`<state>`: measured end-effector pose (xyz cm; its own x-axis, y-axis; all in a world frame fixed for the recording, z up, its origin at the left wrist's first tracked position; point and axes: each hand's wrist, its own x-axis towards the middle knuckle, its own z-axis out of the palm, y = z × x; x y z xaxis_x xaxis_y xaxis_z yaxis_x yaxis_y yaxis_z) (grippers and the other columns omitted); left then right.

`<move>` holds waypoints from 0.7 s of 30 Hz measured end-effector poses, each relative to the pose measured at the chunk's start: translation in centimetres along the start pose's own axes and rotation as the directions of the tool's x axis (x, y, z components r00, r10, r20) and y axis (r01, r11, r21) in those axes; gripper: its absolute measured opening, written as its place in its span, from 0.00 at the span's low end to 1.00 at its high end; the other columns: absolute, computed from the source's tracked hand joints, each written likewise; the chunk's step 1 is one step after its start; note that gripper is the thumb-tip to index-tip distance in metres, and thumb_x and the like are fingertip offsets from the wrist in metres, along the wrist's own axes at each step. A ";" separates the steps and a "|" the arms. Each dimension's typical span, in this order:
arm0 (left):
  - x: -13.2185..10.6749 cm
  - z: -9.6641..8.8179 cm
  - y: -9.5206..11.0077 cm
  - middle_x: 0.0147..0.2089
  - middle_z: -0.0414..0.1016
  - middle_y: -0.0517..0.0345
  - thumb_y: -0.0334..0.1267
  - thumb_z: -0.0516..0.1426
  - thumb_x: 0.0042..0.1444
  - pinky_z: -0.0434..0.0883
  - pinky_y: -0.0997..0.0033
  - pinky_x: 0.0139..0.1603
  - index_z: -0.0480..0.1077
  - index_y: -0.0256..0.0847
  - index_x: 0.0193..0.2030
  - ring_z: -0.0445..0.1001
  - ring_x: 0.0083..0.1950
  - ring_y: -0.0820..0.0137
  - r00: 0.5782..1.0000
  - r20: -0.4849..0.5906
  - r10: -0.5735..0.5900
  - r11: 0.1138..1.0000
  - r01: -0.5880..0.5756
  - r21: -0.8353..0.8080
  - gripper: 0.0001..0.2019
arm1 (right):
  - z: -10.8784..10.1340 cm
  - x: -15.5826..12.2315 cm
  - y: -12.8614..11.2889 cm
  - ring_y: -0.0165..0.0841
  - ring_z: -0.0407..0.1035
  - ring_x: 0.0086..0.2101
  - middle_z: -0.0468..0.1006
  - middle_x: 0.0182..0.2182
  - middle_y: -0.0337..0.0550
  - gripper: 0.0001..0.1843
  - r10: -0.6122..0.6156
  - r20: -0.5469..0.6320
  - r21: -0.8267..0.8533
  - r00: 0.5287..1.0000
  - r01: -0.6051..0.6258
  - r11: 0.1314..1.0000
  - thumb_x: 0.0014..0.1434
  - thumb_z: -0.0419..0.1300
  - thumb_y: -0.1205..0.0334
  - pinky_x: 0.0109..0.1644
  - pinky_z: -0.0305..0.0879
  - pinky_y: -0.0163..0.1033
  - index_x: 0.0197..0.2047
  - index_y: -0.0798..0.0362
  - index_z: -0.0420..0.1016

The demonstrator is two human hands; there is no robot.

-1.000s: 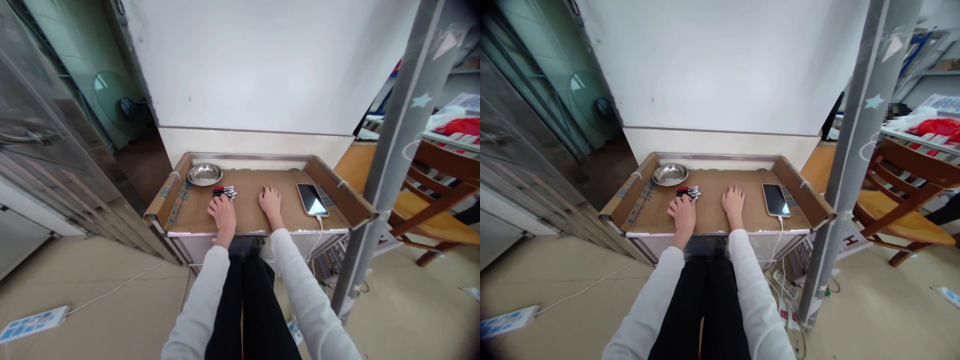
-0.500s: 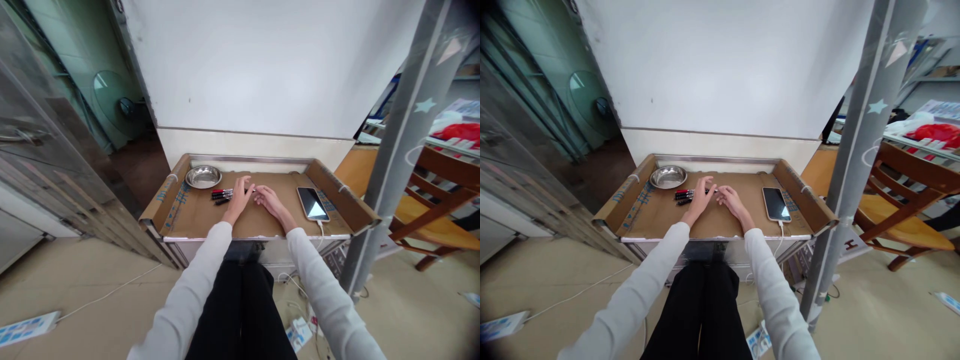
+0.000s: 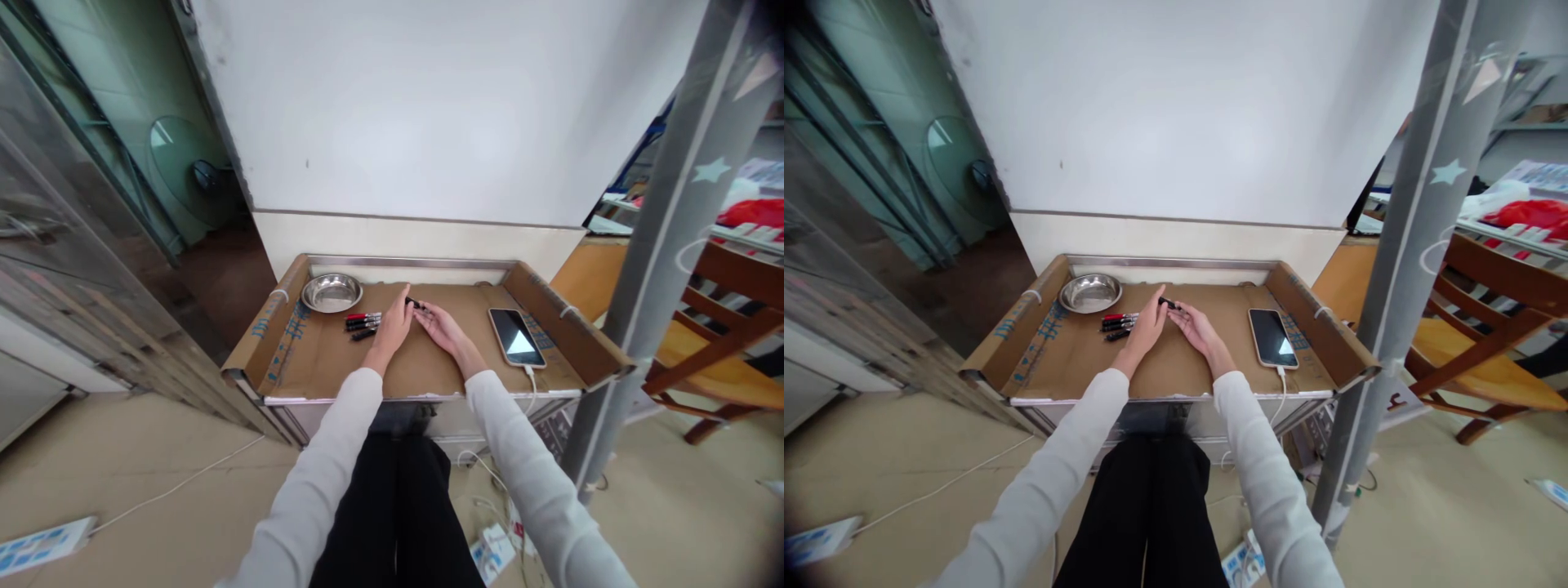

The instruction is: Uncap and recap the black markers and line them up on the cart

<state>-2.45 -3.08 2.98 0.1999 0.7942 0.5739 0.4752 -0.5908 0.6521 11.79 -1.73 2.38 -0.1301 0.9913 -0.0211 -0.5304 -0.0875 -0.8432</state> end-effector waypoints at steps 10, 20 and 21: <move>0.1 -0.5 -0.1 0.55 0.68 0.46 0.39 0.41 0.66 0.66 0.65 0.56 0.56 0.40 0.56 0.69 0.57 0.68 0.970 -0.225 -0.096 0.995 0.088 -0.046 0.15 | -0.7 0.3 -0.5 0.27 0.76 0.32 0.80 0.30 0.43 0.06 0.013 -0.106 0.074 0.994 -0.006 0.997 0.55 0.57 0.72 0.44 0.75 0.30 0.34 0.57 0.75; 0.4 0.1 -1.2 0.47 0.70 0.50 0.32 0.44 0.62 0.66 0.67 0.53 0.60 0.40 0.47 0.70 0.50 0.70 0.977 -0.199 -0.071 0.992 0.090 0.088 0.10 | -1.4 0.2 0.1 0.29 0.75 0.32 0.79 0.28 0.39 0.05 -0.199 -0.188 0.009 0.962 0.205 0.979 0.47 0.63 0.73 0.52 0.72 0.39 0.29 0.55 0.75; 0.4 0.2 -1.4 0.46 0.70 0.50 0.30 0.44 0.61 0.66 0.67 0.54 0.61 0.40 0.47 0.70 0.50 0.69 0.980 -0.186 -0.075 0.990 0.096 0.105 0.10 | -1.4 0.1 0.1 0.29 0.75 0.31 0.79 0.28 0.39 0.05 -0.212 -0.191 -0.009 0.959 0.214 0.977 0.47 0.63 0.73 0.52 0.73 0.40 0.29 0.55 0.75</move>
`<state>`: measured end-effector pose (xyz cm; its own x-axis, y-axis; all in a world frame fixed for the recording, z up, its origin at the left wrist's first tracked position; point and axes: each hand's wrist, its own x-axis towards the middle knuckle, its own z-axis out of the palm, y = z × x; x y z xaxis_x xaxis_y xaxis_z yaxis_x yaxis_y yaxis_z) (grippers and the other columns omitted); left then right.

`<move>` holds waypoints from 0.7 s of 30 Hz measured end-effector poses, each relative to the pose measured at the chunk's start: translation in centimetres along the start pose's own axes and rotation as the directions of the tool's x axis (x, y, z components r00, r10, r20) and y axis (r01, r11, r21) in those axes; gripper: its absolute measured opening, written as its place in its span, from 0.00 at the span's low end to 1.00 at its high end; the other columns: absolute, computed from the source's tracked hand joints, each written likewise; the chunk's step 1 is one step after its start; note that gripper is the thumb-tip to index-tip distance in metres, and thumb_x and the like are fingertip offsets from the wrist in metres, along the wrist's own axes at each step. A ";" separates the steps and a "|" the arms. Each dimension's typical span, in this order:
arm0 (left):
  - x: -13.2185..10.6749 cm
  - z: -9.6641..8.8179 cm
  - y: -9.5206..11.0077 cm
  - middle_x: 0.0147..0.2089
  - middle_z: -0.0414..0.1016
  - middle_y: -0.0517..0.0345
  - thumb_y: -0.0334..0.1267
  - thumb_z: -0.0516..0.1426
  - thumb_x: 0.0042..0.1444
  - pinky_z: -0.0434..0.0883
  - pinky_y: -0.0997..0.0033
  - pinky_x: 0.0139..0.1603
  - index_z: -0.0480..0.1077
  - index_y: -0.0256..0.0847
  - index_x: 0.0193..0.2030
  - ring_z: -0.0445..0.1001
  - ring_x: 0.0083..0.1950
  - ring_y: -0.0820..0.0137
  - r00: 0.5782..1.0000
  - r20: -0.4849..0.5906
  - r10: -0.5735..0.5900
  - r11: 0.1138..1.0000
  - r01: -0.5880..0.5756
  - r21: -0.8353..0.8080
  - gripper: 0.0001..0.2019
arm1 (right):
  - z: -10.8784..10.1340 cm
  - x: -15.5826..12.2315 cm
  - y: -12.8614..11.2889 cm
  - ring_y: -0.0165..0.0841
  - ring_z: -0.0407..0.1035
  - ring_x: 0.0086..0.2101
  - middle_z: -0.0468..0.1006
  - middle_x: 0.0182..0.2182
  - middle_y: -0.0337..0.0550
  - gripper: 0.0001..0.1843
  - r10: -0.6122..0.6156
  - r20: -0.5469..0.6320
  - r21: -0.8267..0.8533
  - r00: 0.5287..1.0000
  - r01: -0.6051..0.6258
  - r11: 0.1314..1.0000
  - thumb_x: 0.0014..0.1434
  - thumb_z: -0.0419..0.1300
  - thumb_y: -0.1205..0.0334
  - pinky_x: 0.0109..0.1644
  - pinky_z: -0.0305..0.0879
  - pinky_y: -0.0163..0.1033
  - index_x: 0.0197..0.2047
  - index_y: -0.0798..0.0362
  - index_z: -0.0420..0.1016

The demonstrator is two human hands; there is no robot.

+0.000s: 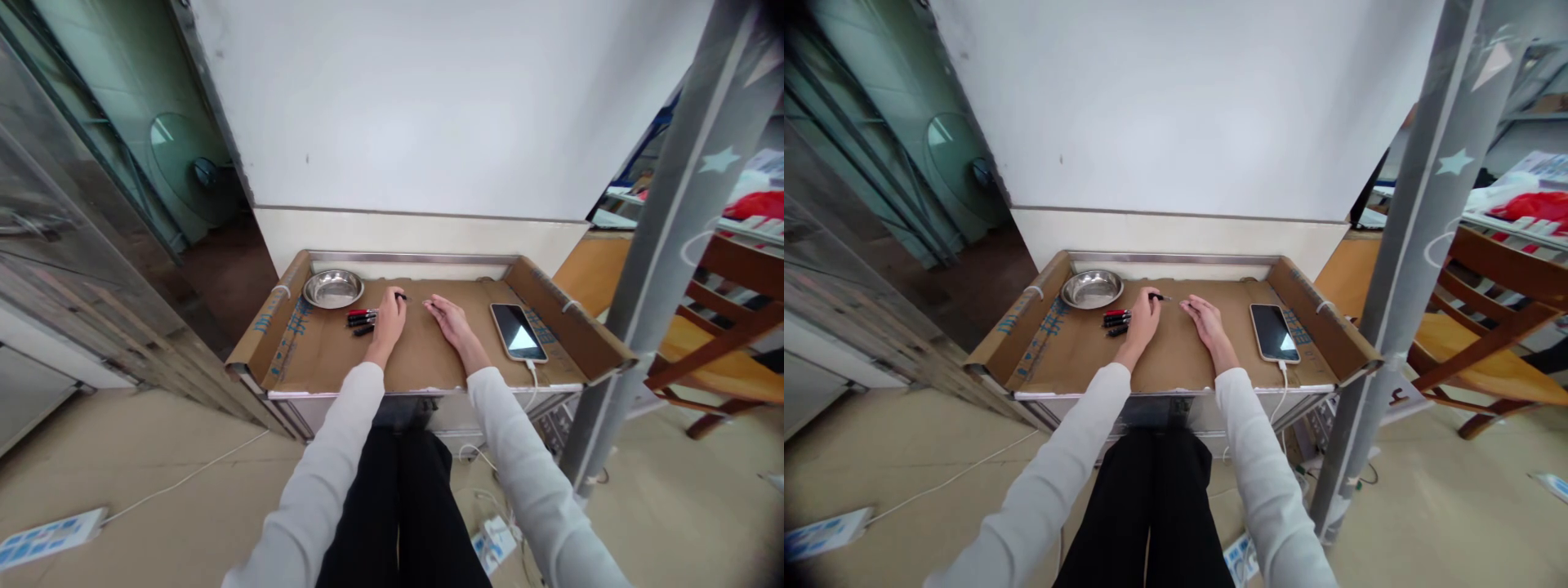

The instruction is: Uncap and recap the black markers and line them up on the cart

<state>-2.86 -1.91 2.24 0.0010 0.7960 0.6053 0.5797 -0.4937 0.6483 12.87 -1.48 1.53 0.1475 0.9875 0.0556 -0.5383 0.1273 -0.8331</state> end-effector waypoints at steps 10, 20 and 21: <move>-0.4 0.4 -0.2 0.46 0.68 0.49 0.24 0.49 0.55 0.66 0.64 0.51 0.65 0.39 0.45 0.71 0.47 0.66 0.969 0.246 0.002 0.976 -0.055 0.209 0.13 | 0.0 0.1 0.3 0.28 0.75 0.28 0.78 0.24 0.39 0.05 0.049 0.069 -0.212 0.996 -0.033 0.977 0.48 0.65 0.70 0.43 0.75 0.36 0.30 0.55 0.74; -0.6 0.2 0.1 0.52 0.66 0.52 0.27 0.50 0.56 0.59 0.60 0.55 0.70 0.46 0.48 0.65 0.56 0.63 0.934 0.340 0.112 0.922 -0.225 0.315 0.16 | -0.1 -0.3 0.8 0.28 0.72 0.30 0.77 0.29 0.39 0.10 -0.198 0.170 -0.588 0.965 0.260 0.766 0.54 0.59 0.57 0.39 0.71 0.37 0.37 0.53 0.72; -0.6 0.1 0.2 0.51 0.66 0.52 0.28 0.50 0.56 0.59 0.61 0.55 0.71 0.46 0.46 0.65 0.56 0.64 0.932 0.347 0.108 0.920 -0.226 0.321 0.15 | -0.1 -0.4 0.6 0.30 0.72 0.32 0.78 0.31 0.41 0.10 -0.247 0.198 -0.656 0.949 0.316 0.686 0.56 0.57 0.57 0.42 0.70 0.38 0.38 0.53 0.72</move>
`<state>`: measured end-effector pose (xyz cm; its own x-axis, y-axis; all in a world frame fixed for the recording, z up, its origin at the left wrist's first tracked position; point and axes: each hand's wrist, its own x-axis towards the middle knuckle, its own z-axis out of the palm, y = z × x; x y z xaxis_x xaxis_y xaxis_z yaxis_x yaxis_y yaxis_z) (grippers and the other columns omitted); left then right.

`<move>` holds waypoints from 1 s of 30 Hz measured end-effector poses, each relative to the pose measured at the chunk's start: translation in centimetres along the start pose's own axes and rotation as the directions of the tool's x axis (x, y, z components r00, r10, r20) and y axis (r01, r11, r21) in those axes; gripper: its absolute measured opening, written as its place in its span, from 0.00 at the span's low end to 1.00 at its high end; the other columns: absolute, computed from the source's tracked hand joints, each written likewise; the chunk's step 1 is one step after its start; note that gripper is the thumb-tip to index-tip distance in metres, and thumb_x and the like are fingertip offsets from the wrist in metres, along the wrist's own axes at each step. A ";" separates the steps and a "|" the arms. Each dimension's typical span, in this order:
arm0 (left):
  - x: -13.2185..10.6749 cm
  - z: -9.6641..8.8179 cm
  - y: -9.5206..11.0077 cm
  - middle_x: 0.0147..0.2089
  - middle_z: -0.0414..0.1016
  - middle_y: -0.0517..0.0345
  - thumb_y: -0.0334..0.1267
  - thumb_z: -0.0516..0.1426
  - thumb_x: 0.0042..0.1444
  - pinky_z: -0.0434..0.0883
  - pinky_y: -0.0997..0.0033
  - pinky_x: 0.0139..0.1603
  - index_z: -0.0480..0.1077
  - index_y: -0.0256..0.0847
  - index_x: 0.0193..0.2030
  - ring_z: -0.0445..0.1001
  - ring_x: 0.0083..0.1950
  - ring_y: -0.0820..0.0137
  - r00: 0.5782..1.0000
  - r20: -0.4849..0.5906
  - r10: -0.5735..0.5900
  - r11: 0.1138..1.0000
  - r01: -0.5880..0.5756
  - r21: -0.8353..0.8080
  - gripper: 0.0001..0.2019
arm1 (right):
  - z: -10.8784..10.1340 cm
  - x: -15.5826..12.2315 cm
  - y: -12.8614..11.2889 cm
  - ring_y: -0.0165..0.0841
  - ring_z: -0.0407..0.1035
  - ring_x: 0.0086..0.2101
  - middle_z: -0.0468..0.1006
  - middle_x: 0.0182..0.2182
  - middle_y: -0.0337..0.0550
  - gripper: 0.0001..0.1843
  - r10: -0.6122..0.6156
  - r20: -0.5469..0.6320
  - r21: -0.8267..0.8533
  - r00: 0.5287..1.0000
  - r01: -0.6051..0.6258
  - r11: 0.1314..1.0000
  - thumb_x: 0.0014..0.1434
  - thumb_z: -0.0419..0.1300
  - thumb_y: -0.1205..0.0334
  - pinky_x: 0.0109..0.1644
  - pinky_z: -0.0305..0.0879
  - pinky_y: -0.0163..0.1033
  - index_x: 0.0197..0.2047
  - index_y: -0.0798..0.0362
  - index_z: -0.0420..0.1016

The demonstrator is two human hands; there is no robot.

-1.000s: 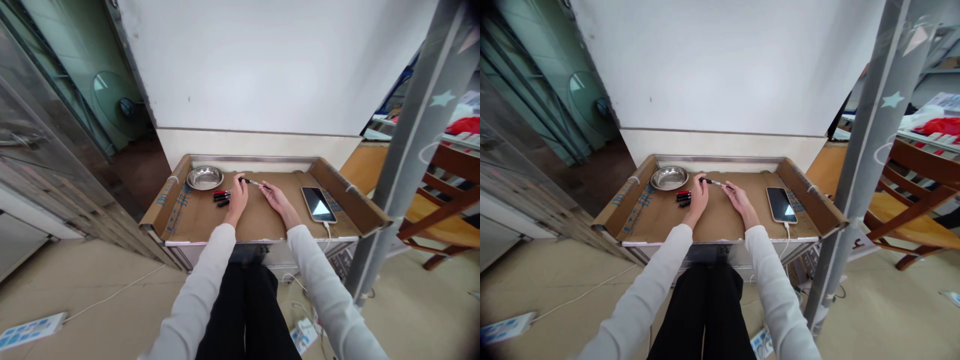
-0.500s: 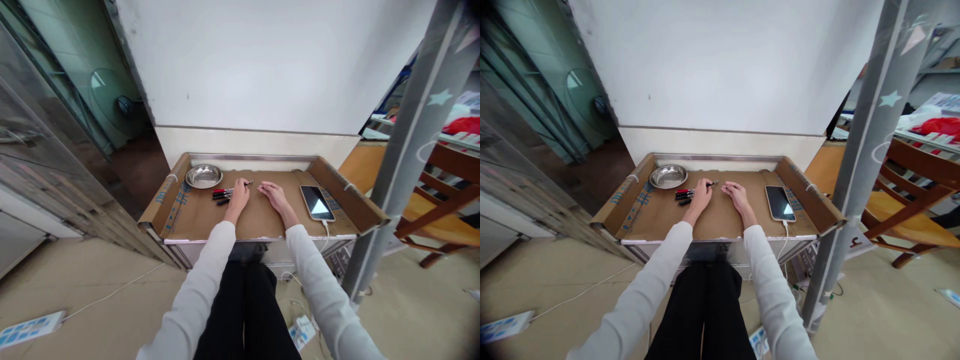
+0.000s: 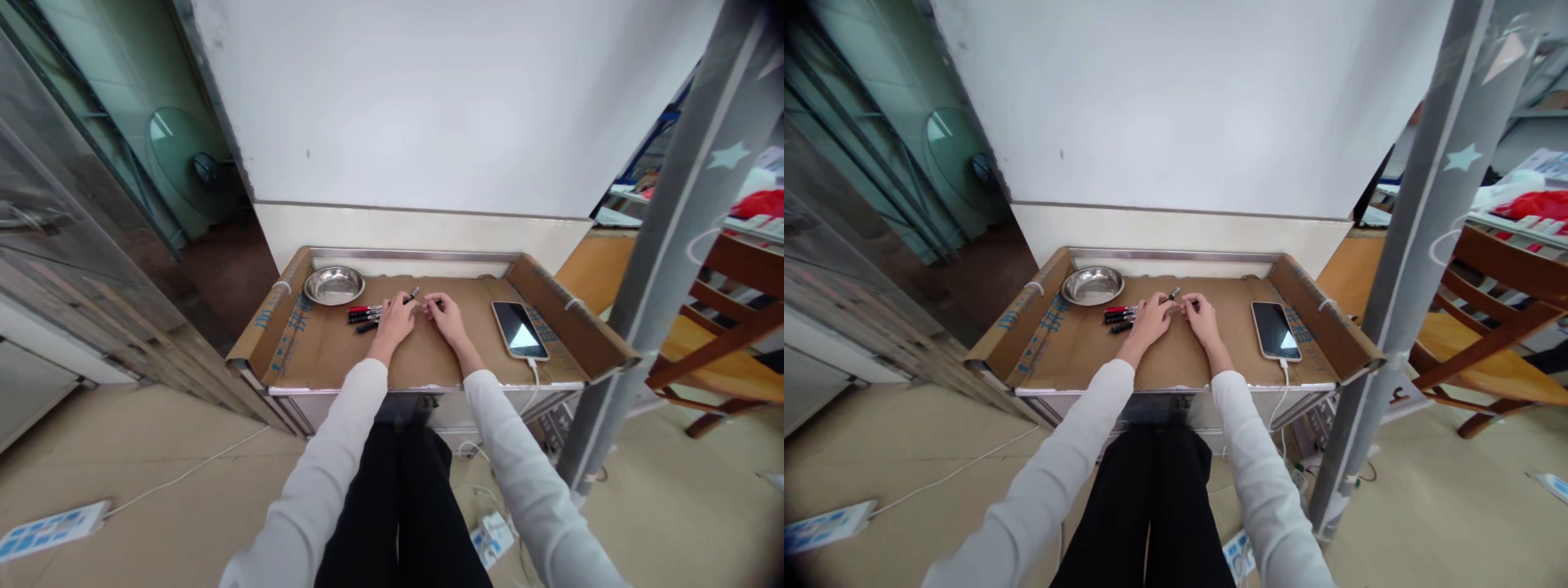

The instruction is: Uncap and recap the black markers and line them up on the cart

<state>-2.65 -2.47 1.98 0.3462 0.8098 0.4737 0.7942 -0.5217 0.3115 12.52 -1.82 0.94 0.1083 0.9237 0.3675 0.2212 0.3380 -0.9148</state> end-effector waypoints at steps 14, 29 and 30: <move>0.2 -0.1 0.1 0.48 0.68 0.50 0.37 0.52 0.59 0.60 0.63 0.50 0.69 0.40 0.43 0.67 0.50 0.63 0.992 -0.042 -0.118 0.984 0.122 0.127 0.08 | -0.3 0.0 0.9 0.36 0.68 0.47 0.76 0.47 0.44 0.25 -0.262 0.249 -0.408 0.932 0.346 0.845 0.51 0.47 0.74 0.54 0.62 0.45 0.50 0.51 0.70; 0.3 0.2 0.0 0.46 0.76 0.53 0.35 0.51 0.60 0.58 0.60 0.49 0.69 0.43 0.44 0.68 0.48 0.61 0.992 -0.049 -0.113 0.988 0.118 0.102 0.08 | 0.4 -0.8 -0.2 0.42 0.62 0.41 0.70 0.39 0.52 0.13 -0.135 0.068 -0.826 0.988 0.132 0.548 0.58 0.54 0.57 0.45 0.57 0.44 0.43 0.54 0.71; 0.3 0.1 0.0 0.46 0.76 0.54 0.34 0.51 0.61 0.58 0.61 0.49 0.69 0.43 0.44 0.68 0.49 0.61 0.992 -0.051 -0.113 0.988 0.117 0.097 0.08 | 0.4 -0.7 -0.2 0.42 0.62 0.40 0.70 0.37 0.51 0.11 -0.133 0.081 -0.825 0.988 0.141 0.547 0.58 0.53 0.57 0.44 0.57 0.44 0.41 0.53 0.72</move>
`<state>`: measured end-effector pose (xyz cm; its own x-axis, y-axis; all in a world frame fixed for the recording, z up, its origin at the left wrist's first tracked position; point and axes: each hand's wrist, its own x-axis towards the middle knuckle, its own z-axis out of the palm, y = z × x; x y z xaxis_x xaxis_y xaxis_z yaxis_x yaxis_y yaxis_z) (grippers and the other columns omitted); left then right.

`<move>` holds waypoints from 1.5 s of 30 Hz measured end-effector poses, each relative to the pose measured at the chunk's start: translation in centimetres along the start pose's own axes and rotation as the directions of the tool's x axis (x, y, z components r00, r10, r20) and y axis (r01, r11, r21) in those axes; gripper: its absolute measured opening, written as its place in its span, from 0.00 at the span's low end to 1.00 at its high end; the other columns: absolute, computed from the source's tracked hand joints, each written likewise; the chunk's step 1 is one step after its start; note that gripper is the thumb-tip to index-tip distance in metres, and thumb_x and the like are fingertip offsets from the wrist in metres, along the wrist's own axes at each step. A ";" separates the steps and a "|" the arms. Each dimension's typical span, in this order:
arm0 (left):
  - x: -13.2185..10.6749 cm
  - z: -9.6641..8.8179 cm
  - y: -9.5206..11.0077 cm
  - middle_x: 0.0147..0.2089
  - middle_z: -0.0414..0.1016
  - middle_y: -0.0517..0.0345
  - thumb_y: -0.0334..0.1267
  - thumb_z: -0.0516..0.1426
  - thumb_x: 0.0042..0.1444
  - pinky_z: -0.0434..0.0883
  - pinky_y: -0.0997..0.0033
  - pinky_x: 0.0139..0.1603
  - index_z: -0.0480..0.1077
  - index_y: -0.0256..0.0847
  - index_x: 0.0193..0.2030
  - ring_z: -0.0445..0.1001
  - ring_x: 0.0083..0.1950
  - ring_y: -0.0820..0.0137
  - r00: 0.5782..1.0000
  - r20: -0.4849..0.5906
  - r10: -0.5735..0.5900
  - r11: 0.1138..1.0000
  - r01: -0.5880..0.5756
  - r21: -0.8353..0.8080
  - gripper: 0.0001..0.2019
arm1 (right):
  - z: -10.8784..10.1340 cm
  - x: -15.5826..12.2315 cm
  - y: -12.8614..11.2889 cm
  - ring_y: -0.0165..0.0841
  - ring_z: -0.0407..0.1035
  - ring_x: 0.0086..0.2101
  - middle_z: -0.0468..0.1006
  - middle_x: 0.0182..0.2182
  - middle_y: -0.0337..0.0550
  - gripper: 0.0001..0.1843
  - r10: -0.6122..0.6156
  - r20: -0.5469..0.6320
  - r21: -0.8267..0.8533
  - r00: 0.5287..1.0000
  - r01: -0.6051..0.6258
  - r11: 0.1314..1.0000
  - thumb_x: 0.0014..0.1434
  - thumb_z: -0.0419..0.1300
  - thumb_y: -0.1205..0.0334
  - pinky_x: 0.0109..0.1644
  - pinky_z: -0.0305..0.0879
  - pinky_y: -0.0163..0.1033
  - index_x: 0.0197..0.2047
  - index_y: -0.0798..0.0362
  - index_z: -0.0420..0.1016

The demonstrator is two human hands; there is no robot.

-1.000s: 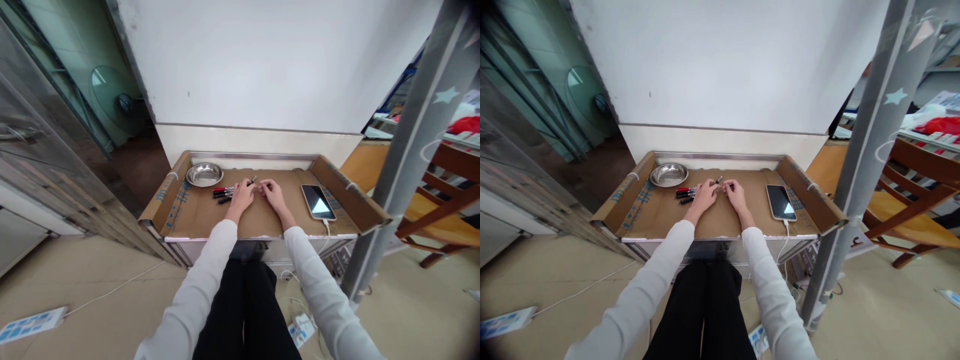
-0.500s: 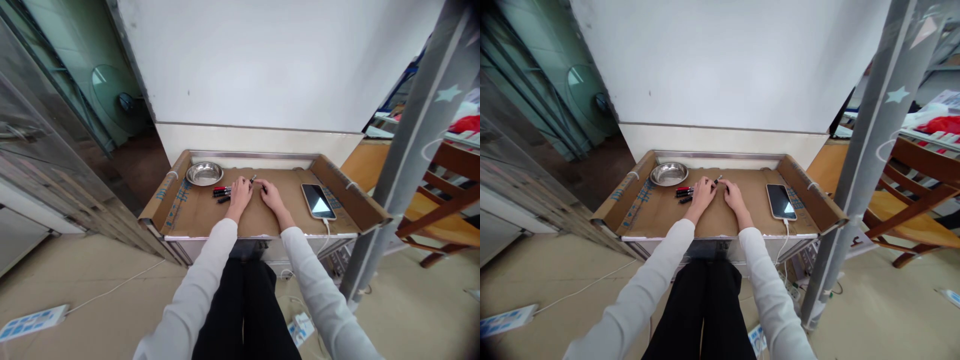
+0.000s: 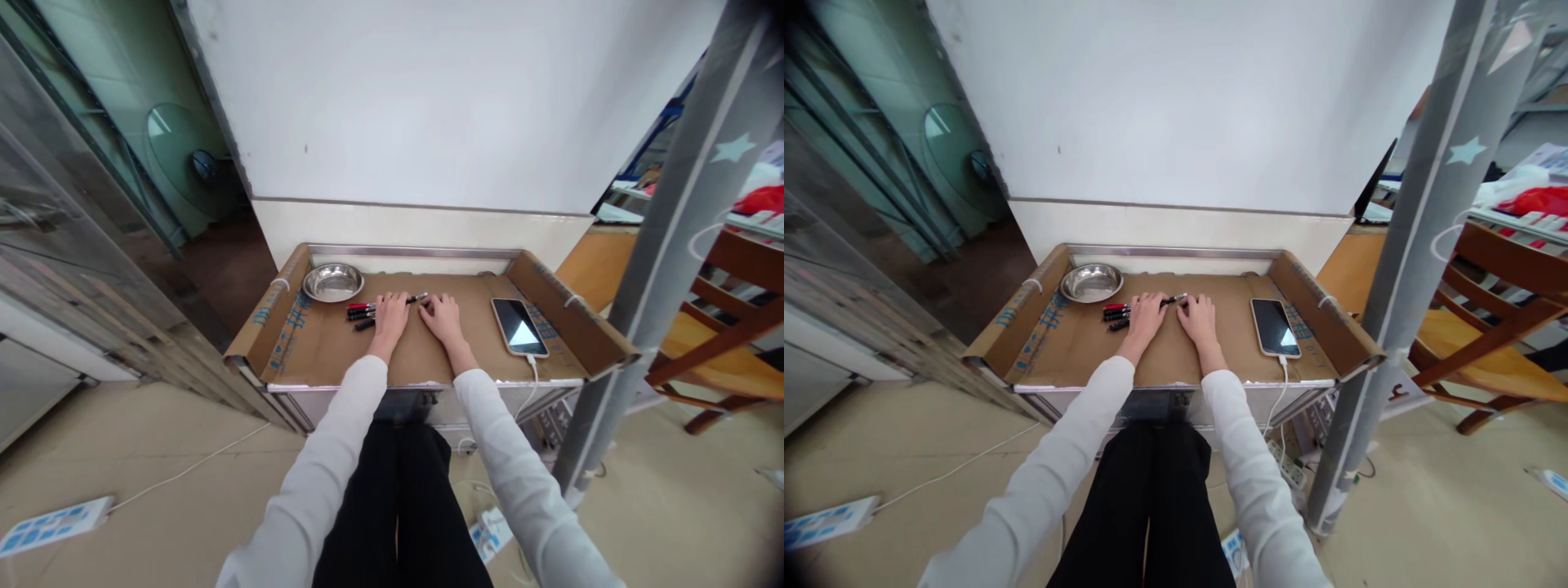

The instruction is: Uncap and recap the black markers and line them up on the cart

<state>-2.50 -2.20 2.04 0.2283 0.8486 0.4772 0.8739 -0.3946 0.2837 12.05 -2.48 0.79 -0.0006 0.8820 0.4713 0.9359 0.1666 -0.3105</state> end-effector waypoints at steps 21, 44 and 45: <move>0.0 -0.3 0.0 0.51 0.71 0.52 0.32 0.45 0.63 0.58 0.61 0.51 0.68 0.45 0.47 0.65 0.52 0.63 0.999 -0.012 -0.045 0.999 0.045 0.022 0.13 | -0.6 0.0 -0.2 0.40 0.63 0.39 0.72 0.35 0.50 0.11 -0.049 0.005 0.025 0.999 0.049 0.998 0.59 0.49 0.62 0.45 0.56 0.42 0.37 0.54 0.71; -3.0 -2.7 1.1 0.48 0.66 0.45 0.33 0.52 0.56 0.60 0.55 0.50 0.66 0.38 0.43 0.63 0.51 0.56 0.928 -0.125 -0.350 0.931 0.360 0.067 0.08 | -0.2 0.2 0.2 0.38 0.64 0.39 0.72 0.38 0.49 0.07 0.048 -0.070 0.003 0.996 -0.048 0.999 0.59 0.52 0.62 0.42 0.56 0.40 0.36 0.53 0.69; -3.2 -2.8 1.1 0.48 0.66 0.45 0.33 0.53 0.56 0.60 0.55 0.50 0.66 0.38 0.43 0.63 0.51 0.56 0.923 -0.138 -0.359 0.926 0.371 0.067 0.08 | -0.2 0.1 0.2 0.38 0.64 0.39 0.72 0.38 0.49 0.07 0.056 -0.077 0.008 0.995 -0.056 0.998 0.59 0.52 0.62 0.42 0.55 0.40 0.36 0.53 0.69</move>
<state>-3.45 -6.31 3.15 -0.1627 0.8763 0.4534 0.9229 -0.0274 0.3841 12.31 -2.42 0.97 0.0793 0.8533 0.5154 0.9317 0.1203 -0.3426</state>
